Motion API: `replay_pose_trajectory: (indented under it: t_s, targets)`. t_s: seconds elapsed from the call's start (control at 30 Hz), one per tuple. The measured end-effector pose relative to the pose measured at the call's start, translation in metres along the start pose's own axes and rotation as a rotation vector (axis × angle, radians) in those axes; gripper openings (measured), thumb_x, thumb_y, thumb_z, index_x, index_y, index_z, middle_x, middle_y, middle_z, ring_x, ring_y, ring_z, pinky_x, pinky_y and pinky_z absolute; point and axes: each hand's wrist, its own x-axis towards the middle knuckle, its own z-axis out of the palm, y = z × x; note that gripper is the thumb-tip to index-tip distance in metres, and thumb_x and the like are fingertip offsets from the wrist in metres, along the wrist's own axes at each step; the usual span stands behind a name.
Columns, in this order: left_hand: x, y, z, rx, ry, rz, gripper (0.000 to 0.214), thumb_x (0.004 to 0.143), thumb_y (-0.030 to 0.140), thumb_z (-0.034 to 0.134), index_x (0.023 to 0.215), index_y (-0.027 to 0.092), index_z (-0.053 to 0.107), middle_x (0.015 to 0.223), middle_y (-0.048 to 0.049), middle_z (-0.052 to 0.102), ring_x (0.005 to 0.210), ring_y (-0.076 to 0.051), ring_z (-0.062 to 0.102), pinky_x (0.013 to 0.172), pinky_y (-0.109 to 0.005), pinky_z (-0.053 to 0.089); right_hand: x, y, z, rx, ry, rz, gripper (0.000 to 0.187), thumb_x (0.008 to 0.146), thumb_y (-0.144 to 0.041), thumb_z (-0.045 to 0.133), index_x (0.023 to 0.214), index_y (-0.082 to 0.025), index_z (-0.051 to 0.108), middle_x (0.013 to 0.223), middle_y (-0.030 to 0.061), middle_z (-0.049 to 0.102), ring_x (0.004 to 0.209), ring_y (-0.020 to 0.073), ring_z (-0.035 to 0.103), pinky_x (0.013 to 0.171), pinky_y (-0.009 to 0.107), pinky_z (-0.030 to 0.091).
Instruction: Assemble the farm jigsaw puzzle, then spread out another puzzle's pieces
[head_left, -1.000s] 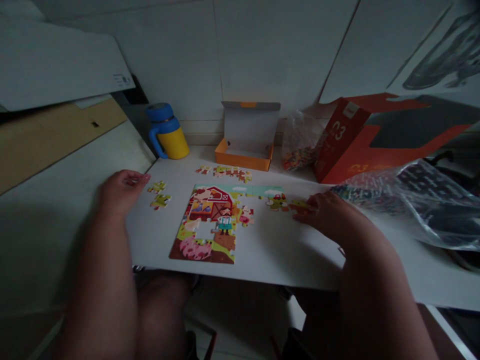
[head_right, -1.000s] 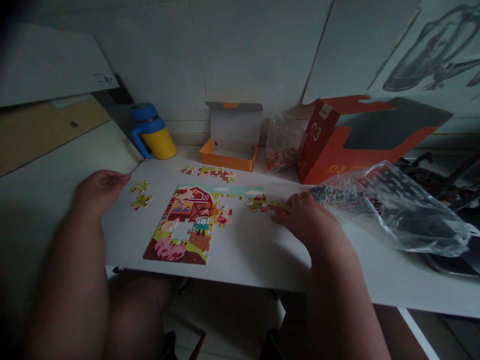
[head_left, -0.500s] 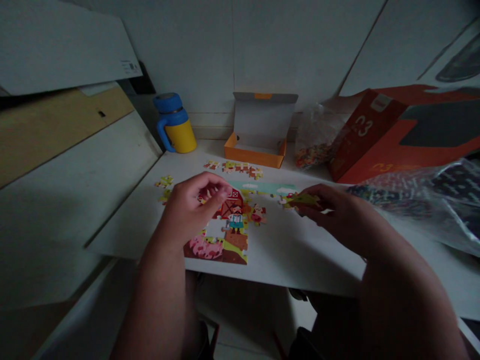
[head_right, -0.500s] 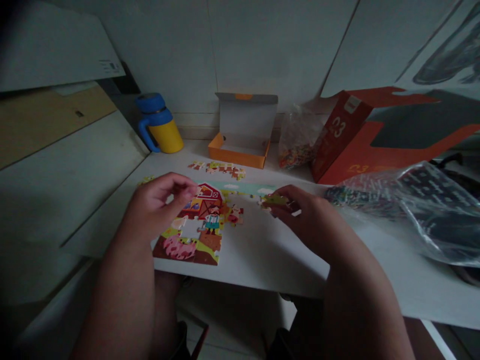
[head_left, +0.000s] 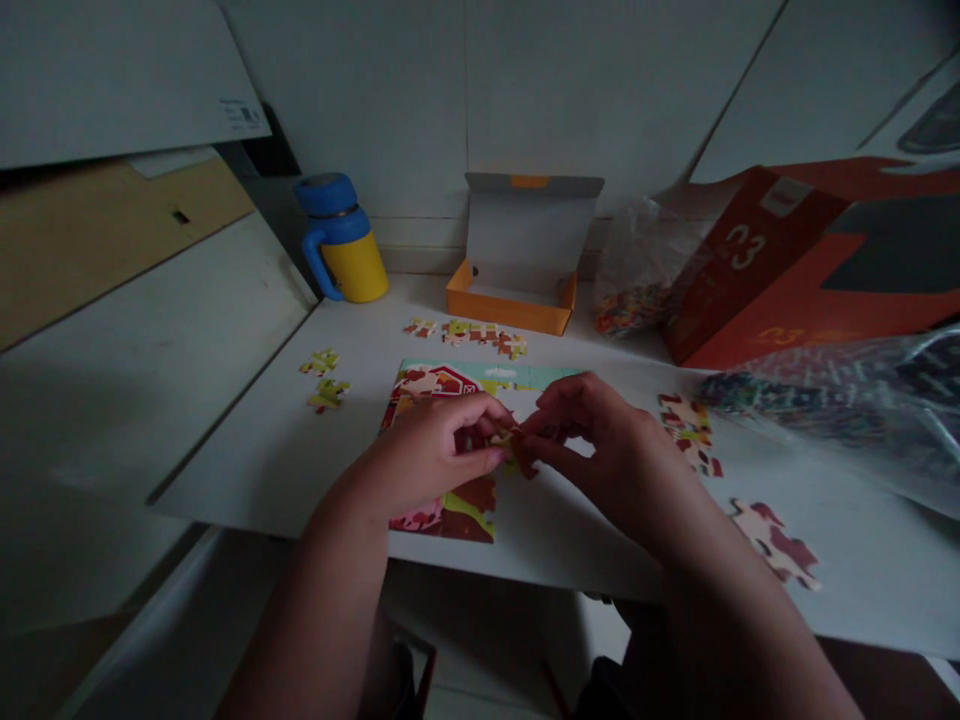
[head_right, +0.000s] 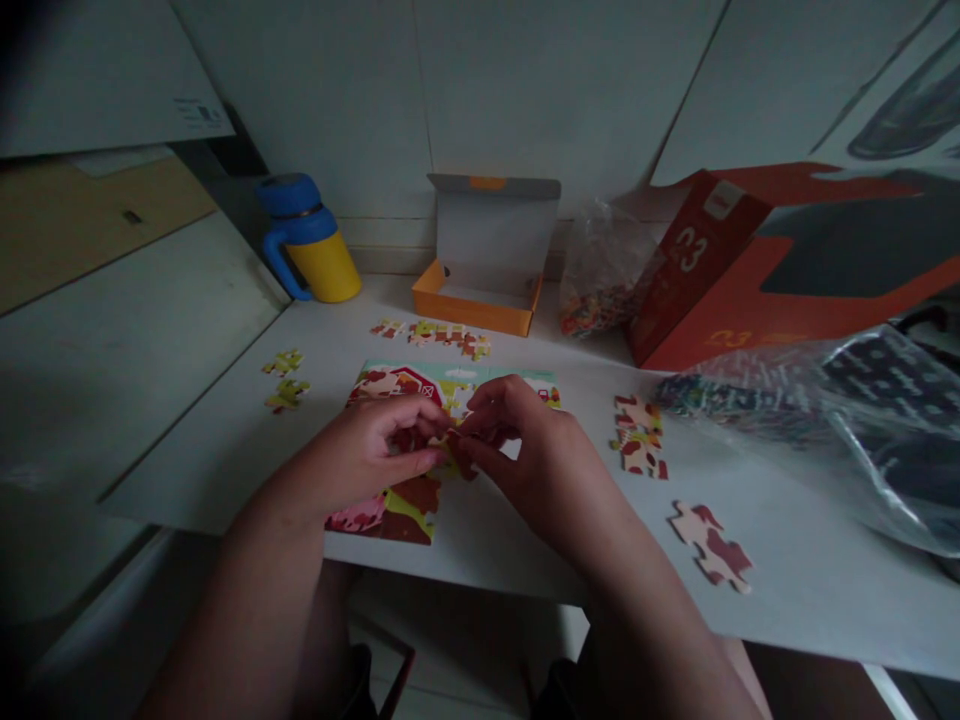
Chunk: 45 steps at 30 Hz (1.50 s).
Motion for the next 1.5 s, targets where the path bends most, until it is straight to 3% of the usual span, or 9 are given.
replay_pose_trajectory:
  t_s: [0.1,0.23,0.37,0.5,0.63,1.03,1.3,1.5]
  targets:
    - [-0.004,-0.002,-0.006,-0.008,-0.039,-0.093,0.020,0.095,0.024,0.073,0.115,0.025,0.072,0.102,-0.0024,0.079,0.093,-0.018,0.075,0.083,-0.032,0.058,-0.001,0.004,0.001,-0.107,0.054,-0.051,0.019,0.097,-0.032,0.072,0.114,-0.026,0.065,0.099,0.0035,0.078,0.083,0.0190,0.074,0.074,0.033,0.056]
    - [-0.014,-0.002,-0.028,-0.082,0.003,-0.242,0.015,0.097,0.033,0.070,0.106,0.021,0.068,0.090,-0.0014,0.075,0.083,-0.016,0.072,0.075,-0.028,0.056,-0.001,0.010,0.000,-0.301,0.117,-0.096,0.015,0.099,-0.035,0.068,0.110,-0.025,0.068,0.094,0.0028,0.076,0.079,0.0187,0.072,0.071,0.033,0.053]
    - [-0.024,-0.004,-0.052,-0.136,-0.029,-0.411,0.022,0.093,0.038,0.072,0.098,0.020,0.061,0.082,-0.0002,0.073,0.078,-0.017,0.073,0.072,-0.029,0.057,-0.002,0.013,0.000,-0.366,0.049,-0.128,0.010,0.102,-0.031,0.062,0.104,-0.024,0.069,0.091,0.0025,0.076,0.075,0.0174,0.071,0.068,0.032,0.052]
    - [-0.030,-0.008,-0.063,-0.052,-0.083,-0.447,0.035,0.089,0.040,0.075,0.115,0.020,0.063,0.081,0.0003,0.074,0.067,-0.015,0.067,0.061,-0.025,0.049,-0.002,0.015,0.003,-0.393,-0.044,-0.163,0.012,0.102,-0.026,0.060,0.103,-0.023,0.071,0.091,0.0022,0.076,0.071,0.0153,0.070,0.067,0.030,0.050]
    - [-0.033,-0.013,-0.066,0.005,-0.140,-0.445,0.044,0.089,0.040,0.072,0.127,0.019,0.068,0.086,-0.0011,0.075,0.071,-0.015,0.067,0.064,-0.026,0.050,-0.002,0.018,0.006,-0.450,-0.069,-0.160,0.014,0.103,-0.028,0.059,0.105,-0.024,0.073,0.089,0.0014,0.077,0.070,0.0162,0.070,0.066,0.031,0.049]
    - [-0.040,-0.020,-0.075,0.133,-0.107,-0.462,0.022,0.087,0.037,0.072,0.101,0.019,0.069,0.089,-0.0024,0.073,0.081,-0.017,0.069,0.073,-0.029,0.055,0.000,0.017,0.008,-0.524,-0.170,-0.165,0.020,0.104,-0.028,0.055,0.104,-0.022,0.074,0.086,0.0043,0.077,0.069,0.0210,0.071,0.063,0.035,0.048]
    - [-0.035,-0.019,-0.066,0.164,-0.080,-0.458,0.027,0.083,0.036,0.077,0.103,0.020,0.068,0.084,0.0009,0.067,0.075,-0.016,0.062,0.070,-0.029,0.052,-0.002,0.020,0.008,-0.527,-0.158,-0.198,0.018,0.103,-0.024,0.055,0.101,-0.023,0.072,0.083,0.0034,0.077,0.065,0.0187,0.069,0.060,0.032,0.045]
    - [-0.029,-0.004,-0.054,0.382,-0.072,-0.480,0.021,0.079,0.024,0.080,0.098,0.020,0.071,0.087,0.0014,0.069,0.074,-0.015,0.059,0.065,-0.026,0.044,-0.002,0.021,0.007,-0.555,-0.148,-0.192,0.017,0.103,-0.028,0.056,0.103,-0.022,0.073,0.084,0.0031,0.076,0.066,0.0181,0.069,0.062,0.032,0.045]
